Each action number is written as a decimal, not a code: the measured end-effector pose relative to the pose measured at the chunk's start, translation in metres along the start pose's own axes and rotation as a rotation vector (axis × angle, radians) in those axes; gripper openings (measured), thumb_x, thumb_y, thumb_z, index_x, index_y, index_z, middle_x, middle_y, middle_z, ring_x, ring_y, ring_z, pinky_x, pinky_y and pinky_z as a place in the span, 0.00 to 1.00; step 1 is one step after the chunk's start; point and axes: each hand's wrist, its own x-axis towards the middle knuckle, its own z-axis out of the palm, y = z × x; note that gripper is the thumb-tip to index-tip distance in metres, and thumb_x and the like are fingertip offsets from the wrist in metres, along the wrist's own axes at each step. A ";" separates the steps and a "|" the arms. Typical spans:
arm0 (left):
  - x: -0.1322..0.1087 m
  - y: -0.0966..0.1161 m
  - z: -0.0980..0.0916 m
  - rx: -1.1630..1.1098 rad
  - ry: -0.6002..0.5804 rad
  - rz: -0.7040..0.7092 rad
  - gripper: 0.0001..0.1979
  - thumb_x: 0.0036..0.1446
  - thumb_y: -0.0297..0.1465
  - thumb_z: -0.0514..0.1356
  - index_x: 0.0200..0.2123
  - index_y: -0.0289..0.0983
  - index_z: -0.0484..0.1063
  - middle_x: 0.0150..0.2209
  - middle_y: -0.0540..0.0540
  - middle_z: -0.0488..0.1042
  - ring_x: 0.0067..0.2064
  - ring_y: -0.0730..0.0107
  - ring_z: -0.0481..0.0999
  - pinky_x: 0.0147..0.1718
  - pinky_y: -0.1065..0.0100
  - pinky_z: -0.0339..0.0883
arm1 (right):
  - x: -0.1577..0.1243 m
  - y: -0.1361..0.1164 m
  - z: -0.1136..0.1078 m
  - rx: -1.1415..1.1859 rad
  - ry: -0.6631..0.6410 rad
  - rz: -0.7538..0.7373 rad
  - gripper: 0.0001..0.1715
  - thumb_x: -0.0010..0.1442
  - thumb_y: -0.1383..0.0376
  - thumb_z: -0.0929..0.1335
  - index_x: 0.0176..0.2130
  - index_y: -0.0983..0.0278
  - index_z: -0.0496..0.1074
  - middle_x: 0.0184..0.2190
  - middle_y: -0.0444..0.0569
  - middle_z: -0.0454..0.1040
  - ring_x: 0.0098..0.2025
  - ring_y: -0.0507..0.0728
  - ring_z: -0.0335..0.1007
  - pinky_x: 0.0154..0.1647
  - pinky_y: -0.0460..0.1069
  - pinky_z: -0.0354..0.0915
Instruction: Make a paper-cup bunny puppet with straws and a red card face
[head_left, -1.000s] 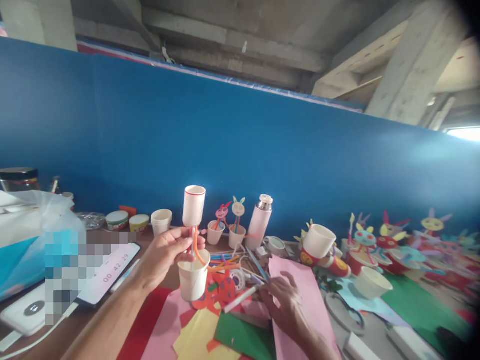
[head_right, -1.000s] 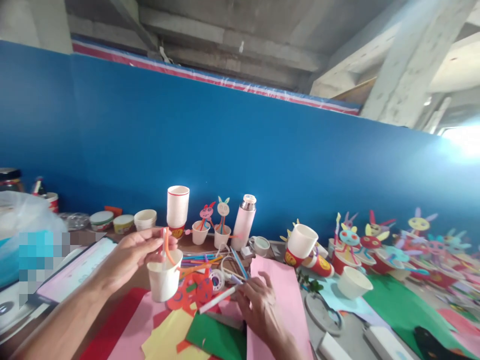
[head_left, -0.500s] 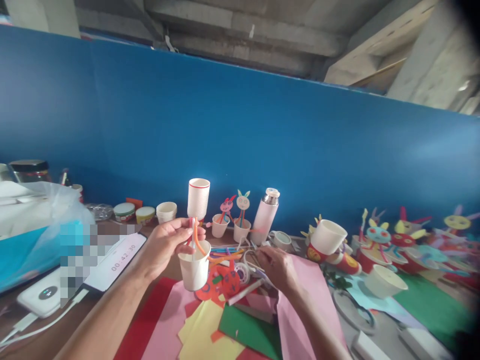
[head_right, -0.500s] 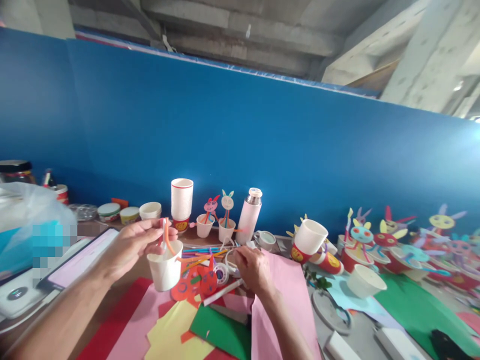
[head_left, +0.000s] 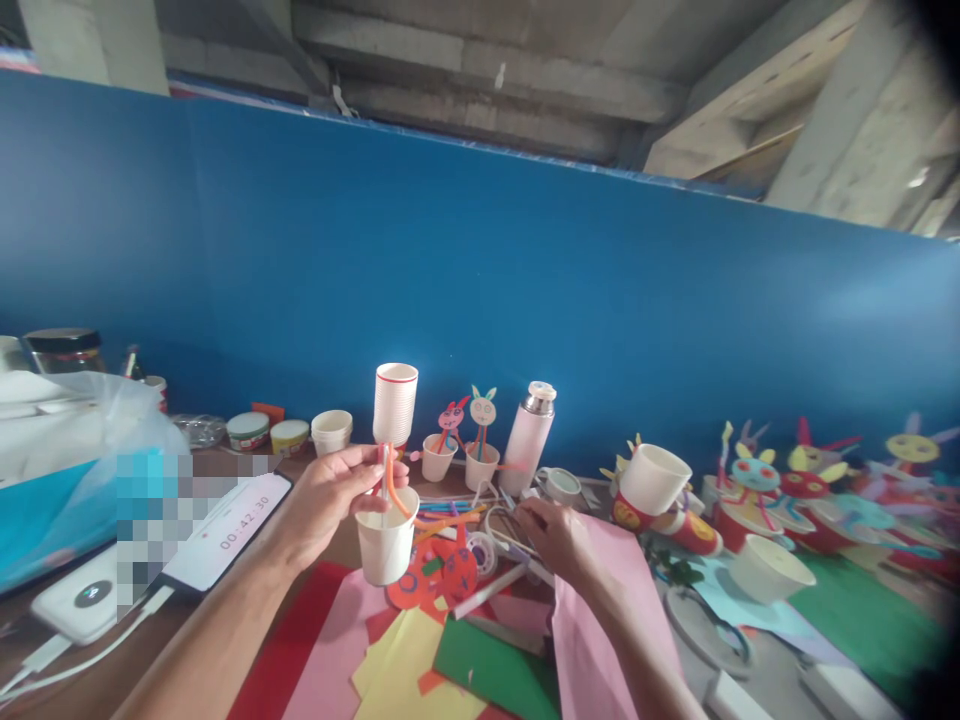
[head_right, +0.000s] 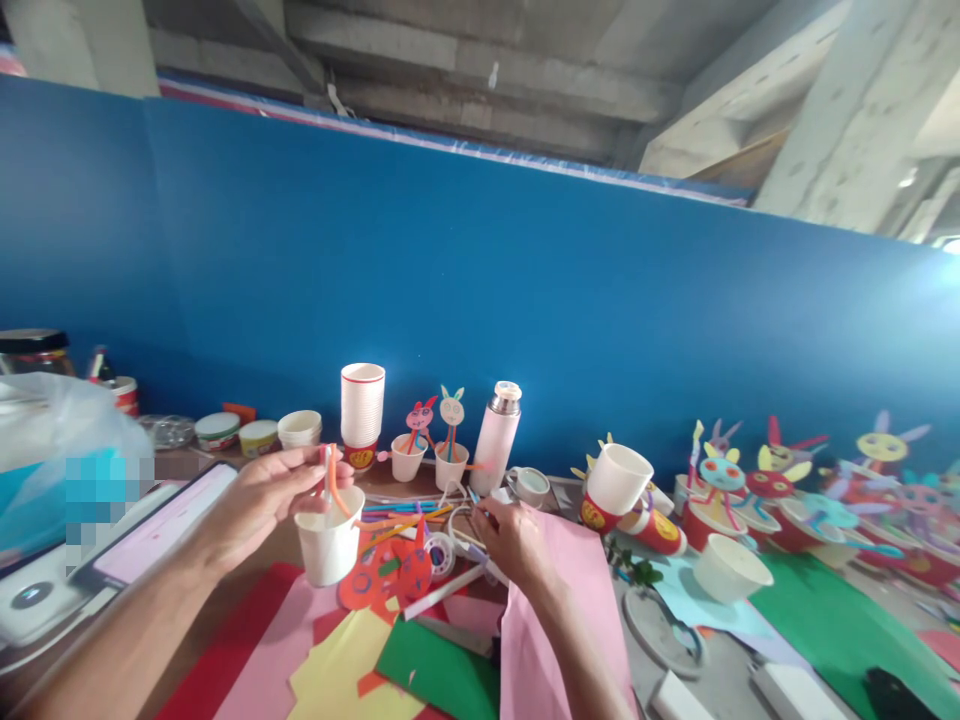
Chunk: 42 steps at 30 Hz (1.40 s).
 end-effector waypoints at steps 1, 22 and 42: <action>0.000 0.000 0.000 0.004 -0.004 0.001 0.14 0.50 0.33 0.59 0.41 0.34 0.72 0.38 0.40 0.77 0.38 0.63 0.75 0.29 0.72 0.69 | 0.000 0.001 -0.002 -0.016 -0.007 0.010 0.15 0.58 0.63 0.58 0.28 0.63 0.70 0.22 0.46 0.72 0.23 0.50 0.65 0.23 0.43 0.51; 0.000 -0.001 -0.001 0.009 0.018 -0.020 0.15 0.52 0.31 0.59 0.43 0.33 0.70 0.37 0.41 0.77 0.37 0.66 0.75 0.28 0.74 0.69 | -0.008 0.002 -0.008 -0.164 -0.317 0.082 0.06 0.42 0.71 0.66 0.25 0.62 0.71 0.24 0.45 0.73 0.26 0.53 0.68 0.22 0.44 0.47; 0.002 -0.006 -0.001 0.031 -0.009 -0.029 0.15 0.53 0.32 0.58 0.44 0.34 0.69 0.38 0.41 0.76 0.38 0.65 0.75 0.29 0.73 0.70 | -0.007 0.011 -0.021 -0.320 -0.449 0.106 0.06 0.47 0.69 0.65 0.28 0.63 0.72 0.29 0.50 0.75 0.32 0.59 0.71 0.27 0.47 0.54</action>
